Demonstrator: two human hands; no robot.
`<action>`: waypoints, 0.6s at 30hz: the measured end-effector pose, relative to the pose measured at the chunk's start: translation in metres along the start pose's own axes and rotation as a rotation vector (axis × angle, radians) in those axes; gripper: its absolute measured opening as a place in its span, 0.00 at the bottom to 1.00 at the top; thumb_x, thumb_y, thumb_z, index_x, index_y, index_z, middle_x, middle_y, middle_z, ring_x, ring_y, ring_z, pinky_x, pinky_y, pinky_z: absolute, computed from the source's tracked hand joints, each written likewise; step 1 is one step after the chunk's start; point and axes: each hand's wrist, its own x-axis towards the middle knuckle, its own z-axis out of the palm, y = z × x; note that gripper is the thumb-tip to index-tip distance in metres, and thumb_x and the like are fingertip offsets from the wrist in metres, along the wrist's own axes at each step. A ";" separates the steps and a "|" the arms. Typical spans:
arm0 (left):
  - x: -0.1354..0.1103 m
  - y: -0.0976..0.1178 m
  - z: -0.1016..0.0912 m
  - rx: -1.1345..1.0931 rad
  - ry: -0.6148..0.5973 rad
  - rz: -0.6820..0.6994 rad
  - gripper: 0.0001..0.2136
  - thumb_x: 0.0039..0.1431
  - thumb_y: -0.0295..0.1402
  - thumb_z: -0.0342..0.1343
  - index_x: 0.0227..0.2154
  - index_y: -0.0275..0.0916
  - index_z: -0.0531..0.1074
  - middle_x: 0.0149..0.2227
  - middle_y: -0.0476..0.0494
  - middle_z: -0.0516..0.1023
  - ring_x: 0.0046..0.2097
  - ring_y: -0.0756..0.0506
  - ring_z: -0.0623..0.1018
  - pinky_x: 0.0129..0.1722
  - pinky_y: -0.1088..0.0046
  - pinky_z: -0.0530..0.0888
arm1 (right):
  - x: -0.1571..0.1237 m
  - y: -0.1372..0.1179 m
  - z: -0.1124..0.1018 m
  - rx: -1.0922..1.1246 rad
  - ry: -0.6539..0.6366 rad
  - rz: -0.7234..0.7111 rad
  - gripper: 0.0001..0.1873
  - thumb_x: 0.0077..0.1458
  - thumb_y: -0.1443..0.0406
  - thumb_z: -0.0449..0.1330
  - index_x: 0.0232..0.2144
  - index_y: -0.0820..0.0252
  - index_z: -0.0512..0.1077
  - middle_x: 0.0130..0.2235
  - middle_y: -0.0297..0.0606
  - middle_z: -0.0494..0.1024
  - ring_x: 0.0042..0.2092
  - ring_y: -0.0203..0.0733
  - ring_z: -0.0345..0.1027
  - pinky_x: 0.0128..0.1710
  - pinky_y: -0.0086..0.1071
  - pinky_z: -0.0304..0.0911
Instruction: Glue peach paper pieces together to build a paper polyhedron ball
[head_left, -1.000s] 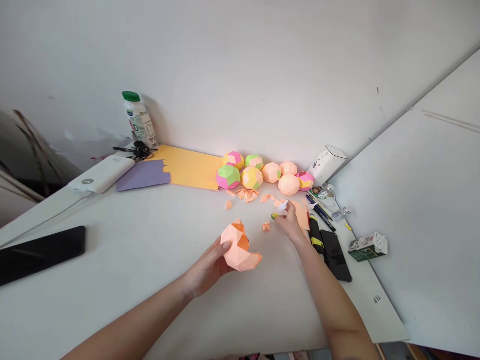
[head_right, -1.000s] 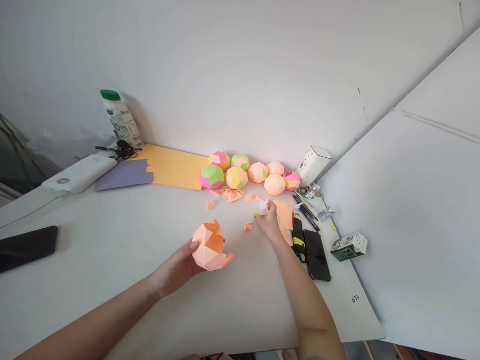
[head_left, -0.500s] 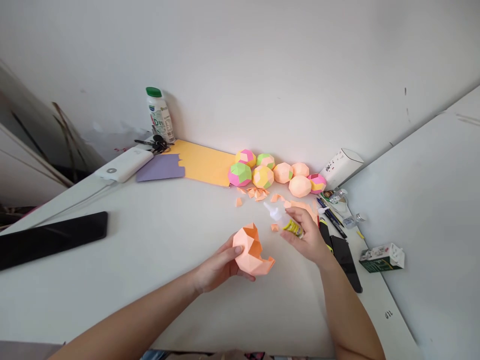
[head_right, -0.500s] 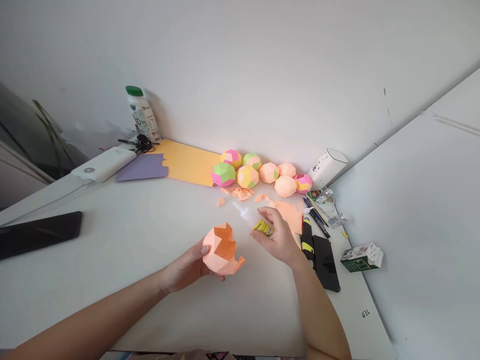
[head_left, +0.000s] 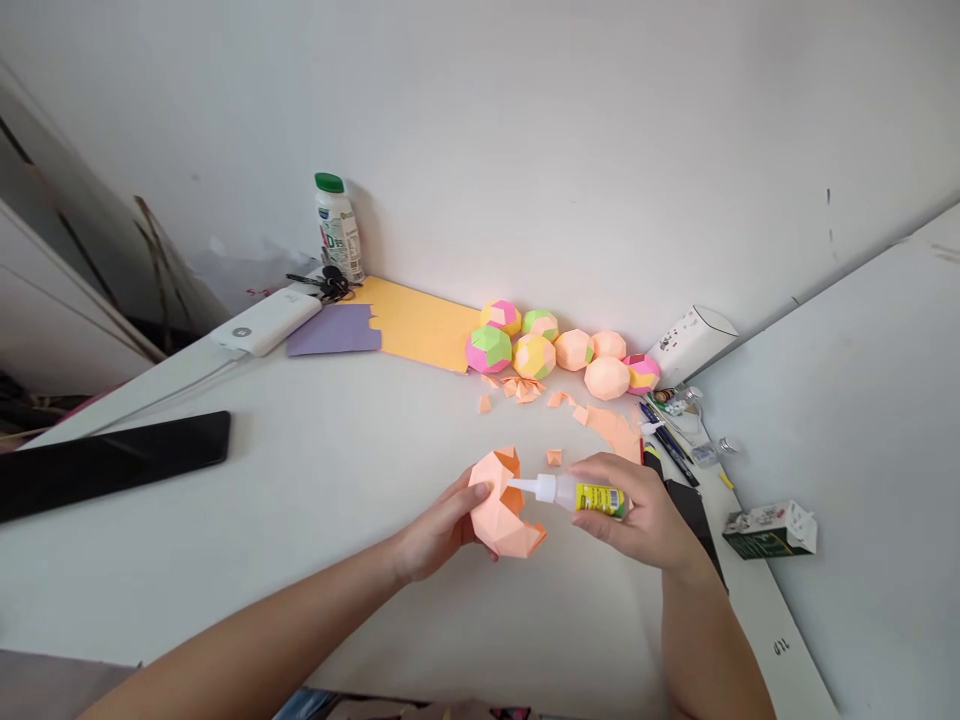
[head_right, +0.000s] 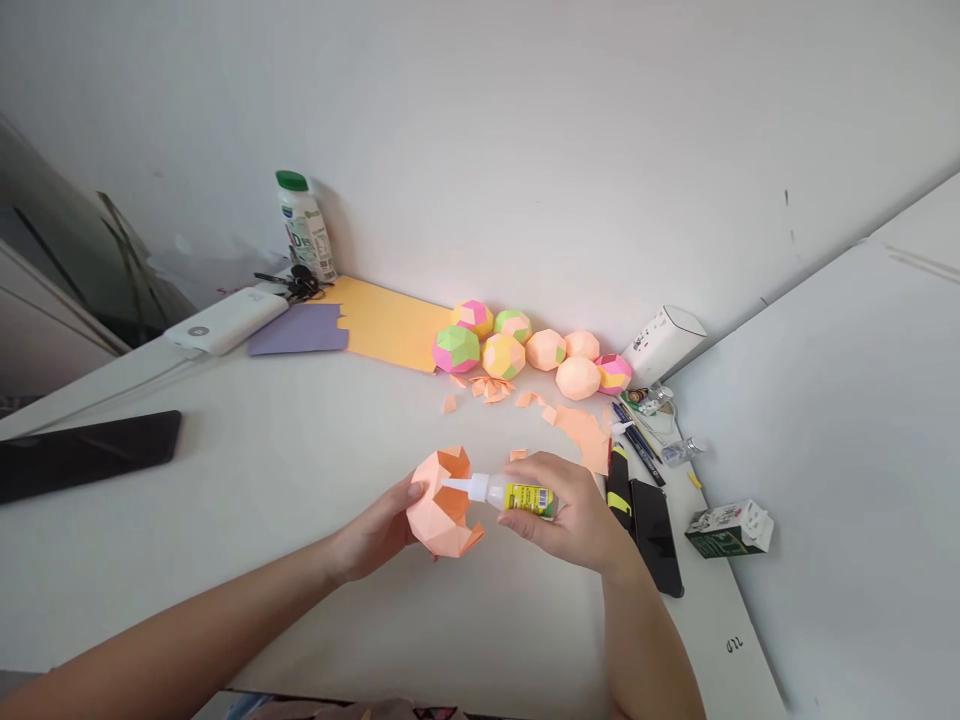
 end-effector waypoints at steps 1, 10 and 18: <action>0.000 -0.001 0.000 -0.002 -0.002 -0.001 0.18 0.61 0.47 0.47 0.47 0.40 0.64 0.35 0.42 0.73 0.34 0.44 0.74 0.31 0.68 0.72 | 0.000 0.000 0.000 -0.008 -0.005 0.008 0.17 0.52 0.62 0.64 0.46 0.54 0.71 0.40 0.41 0.78 0.39 0.44 0.72 0.38 0.36 0.68; -0.001 0.001 0.002 -0.012 -0.084 -0.002 0.19 0.61 0.47 0.46 0.49 0.41 0.64 0.35 0.43 0.72 0.33 0.45 0.73 0.30 0.69 0.70 | -0.002 0.006 0.005 -0.069 0.014 0.092 0.21 0.51 0.62 0.65 0.47 0.52 0.68 0.43 0.41 0.75 0.43 0.45 0.71 0.41 0.36 0.69; -0.002 0.005 0.007 -0.028 -0.065 -0.029 0.20 0.60 0.48 0.47 0.50 0.43 0.64 0.36 0.42 0.71 0.34 0.45 0.72 0.30 0.70 0.70 | -0.002 0.001 0.003 0.091 0.128 0.092 0.20 0.47 0.63 0.68 0.41 0.52 0.67 0.41 0.39 0.73 0.43 0.45 0.69 0.36 0.33 0.68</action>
